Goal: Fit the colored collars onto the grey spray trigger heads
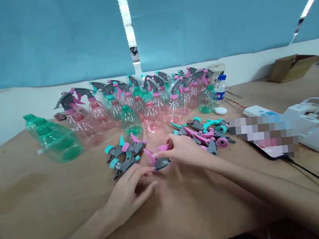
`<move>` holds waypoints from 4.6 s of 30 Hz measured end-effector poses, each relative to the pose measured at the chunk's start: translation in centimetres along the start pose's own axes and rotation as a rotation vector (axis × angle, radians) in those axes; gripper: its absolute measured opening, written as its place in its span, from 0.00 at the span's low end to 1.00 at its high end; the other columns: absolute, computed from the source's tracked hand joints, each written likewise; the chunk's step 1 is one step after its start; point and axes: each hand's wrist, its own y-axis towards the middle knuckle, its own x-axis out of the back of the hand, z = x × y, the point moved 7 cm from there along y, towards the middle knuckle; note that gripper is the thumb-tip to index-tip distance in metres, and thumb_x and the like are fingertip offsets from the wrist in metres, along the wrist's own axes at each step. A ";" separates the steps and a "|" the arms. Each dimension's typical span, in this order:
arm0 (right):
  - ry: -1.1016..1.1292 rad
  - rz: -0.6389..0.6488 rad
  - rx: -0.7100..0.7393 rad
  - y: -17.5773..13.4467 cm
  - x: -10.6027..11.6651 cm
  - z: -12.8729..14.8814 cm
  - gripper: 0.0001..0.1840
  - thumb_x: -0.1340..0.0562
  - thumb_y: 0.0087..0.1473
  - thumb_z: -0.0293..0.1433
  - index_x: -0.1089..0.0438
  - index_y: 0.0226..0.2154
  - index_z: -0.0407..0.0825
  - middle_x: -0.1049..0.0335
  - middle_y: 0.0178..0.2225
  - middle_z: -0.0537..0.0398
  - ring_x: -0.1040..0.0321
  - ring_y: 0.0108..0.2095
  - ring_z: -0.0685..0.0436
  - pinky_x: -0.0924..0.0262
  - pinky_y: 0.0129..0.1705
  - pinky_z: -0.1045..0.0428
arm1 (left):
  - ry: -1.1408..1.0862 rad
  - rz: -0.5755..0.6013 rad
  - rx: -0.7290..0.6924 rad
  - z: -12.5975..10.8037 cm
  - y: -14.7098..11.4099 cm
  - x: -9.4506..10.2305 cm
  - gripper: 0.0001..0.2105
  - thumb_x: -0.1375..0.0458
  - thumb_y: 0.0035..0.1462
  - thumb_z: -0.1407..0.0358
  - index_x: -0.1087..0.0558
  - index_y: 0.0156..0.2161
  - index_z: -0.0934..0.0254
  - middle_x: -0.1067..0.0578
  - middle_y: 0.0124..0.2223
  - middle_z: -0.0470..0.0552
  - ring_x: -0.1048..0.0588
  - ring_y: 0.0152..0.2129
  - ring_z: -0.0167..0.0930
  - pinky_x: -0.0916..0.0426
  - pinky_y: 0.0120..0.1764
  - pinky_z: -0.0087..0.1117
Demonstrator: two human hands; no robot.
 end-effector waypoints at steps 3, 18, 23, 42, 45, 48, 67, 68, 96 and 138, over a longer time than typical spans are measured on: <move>0.127 0.032 0.130 -1.4 -1.0 2.0 0.19 0.37 0.49 0.47 0.34 0.35 0.49 0.29 0.30 0.57 0.34 0.27 0.48 0.44 0.27 0.54 | -0.046 0.019 0.047 0.4 0.1 -0.4 0.12 0.44 0.58 0.65 0.34 0.48 0.60 0.27 0.44 0.51 0.28 0.41 0.33 0.31 0.43 0.36; 0.190 -0.047 0.581 -3.6 -3.7 3.4 0.10 0.35 0.52 0.33 0.31 0.39 0.49 0.31 0.33 0.56 0.36 0.29 0.51 0.39 0.31 0.55 | -0.153 -0.027 0.119 1.9 -0.2 0.0 0.16 0.45 0.57 0.72 0.37 0.51 0.61 0.32 0.46 0.51 0.28 0.40 0.29 0.29 0.41 0.32; 0.169 -0.081 0.551 -3.5 -3.9 2.7 0.13 0.37 0.54 0.31 0.30 0.44 0.49 0.31 0.38 0.53 0.34 0.31 0.51 0.37 0.30 0.55 | -0.071 -0.024 -0.021 0.5 -0.3 0.6 0.14 0.46 0.57 0.73 0.33 0.49 0.61 0.35 0.47 0.52 0.30 0.42 0.30 0.30 0.44 0.32; 0.130 -0.024 0.564 -3.6 -4.4 3.4 0.24 0.40 0.54 0.28 0.37 0.55 0.50 0.32 0.44 0.49 0.32 0.36 0.47 0.32 0.40 0.50 | 0.092 0.001 -0.057 0.3 0.0 0.2 0.13 0.47 0.59 0.72 0.34 0.50 0.63 0.35 0.46 0.55 0.32 0.42 0.34 0.28 0.41 0.34; 0.155 -0.044 0.587 -3.6 -4.5 3.4 0.22 0.40 0.56 0.31 0.36 0.54 0.51 0.32 0.44 0.49 0.31 0.39 0.46 0.32 0.42 0.49 | 0.003 0.006 0.001 0.8 0.0 0.0 0.12 0.47 0.59 0.71 0.34 0.49 0.62 0.35 0.45 0.54 0.31 0.41 0.32 0.28 0.41 0.34; 0.182 -0.079 0.599 -3.6 -4.5 3.2 0.21 0.40 0.56 0.31 0.35 0.53 0.51 0.31 0.43 0.50 0.31 0.39 0.46 0.32 0.42 0.50 | -0.076 0.006 0.033 1.0 0.2 0.0 0.10 0.47 0.60 0.71 0.33 0.47 0.61 0.35 0.44 0.52 0.31 0.40 0.31 0.29 0.41 0.33; 0.100 -0.263 0.645 -4.4 -3.3 3.6 0.14 0.38 0.54 0.30 0.31 0.45 0.47 0.26 0.32 0.52 0.34 0.32 0.46 0.35 0.32 0.51 | 0.053 0.025 -0.028 0.4 0.3 -0.1 0.11 0.47 0.60 0.71 0.34 0.48 0.63 0.34 0.41 0.51 0.32 0.36 0.30 0.30 0.37 0.31; 0.104 -0.255 0.645 -4.4 -3.4 3.7 0.13 0.38 0.54 0.30 0.30 0.44 0.48 0.26 0.32 0.52 0.34 0.33 0.46 0.35 0.34 0.51 | 0.017 0.026 -0.005 0.6 0.4 -0.1 0.11 0.47 0.60 0.71 0.34 0.48 0.63 0.34 0.41 0.51 0.31 0.36 0.30 0.30 0.37 0.30; 0.011 -0.232 0.644 -4.3 -3.8 3.5 0.11 0.38 0.55 0.35 0.28 0.40 0.49 0.27 0.28 0.56 0.33 0.32 0.47 0.47 0.36 0.49 | -0.052 0.123 0.018 0.9 0.6 -0.7 0.03 0.48 0.61 0.71 0.35 0.35 0.63 0.35 0.37 0.49 0.32 0.33 0.30 0.31 0.35 0.31; 0.071 -0.249 0.518 -3.5 -2.9 2.8 0.09 0.36 0.54 0.32 0.29 0.40 0.52 0.24 0.33 0.61 0.32 0.33 0.49 0.50 0.48 0.47 | -0.198 -0.166 0.237 2.6 0.0 1.8 0.09 0.45 0.61 0.67 0.27 0.44 0.55 0.27 0.37 0.44 0.28 0.29 0.24 0.33 0.30 0.23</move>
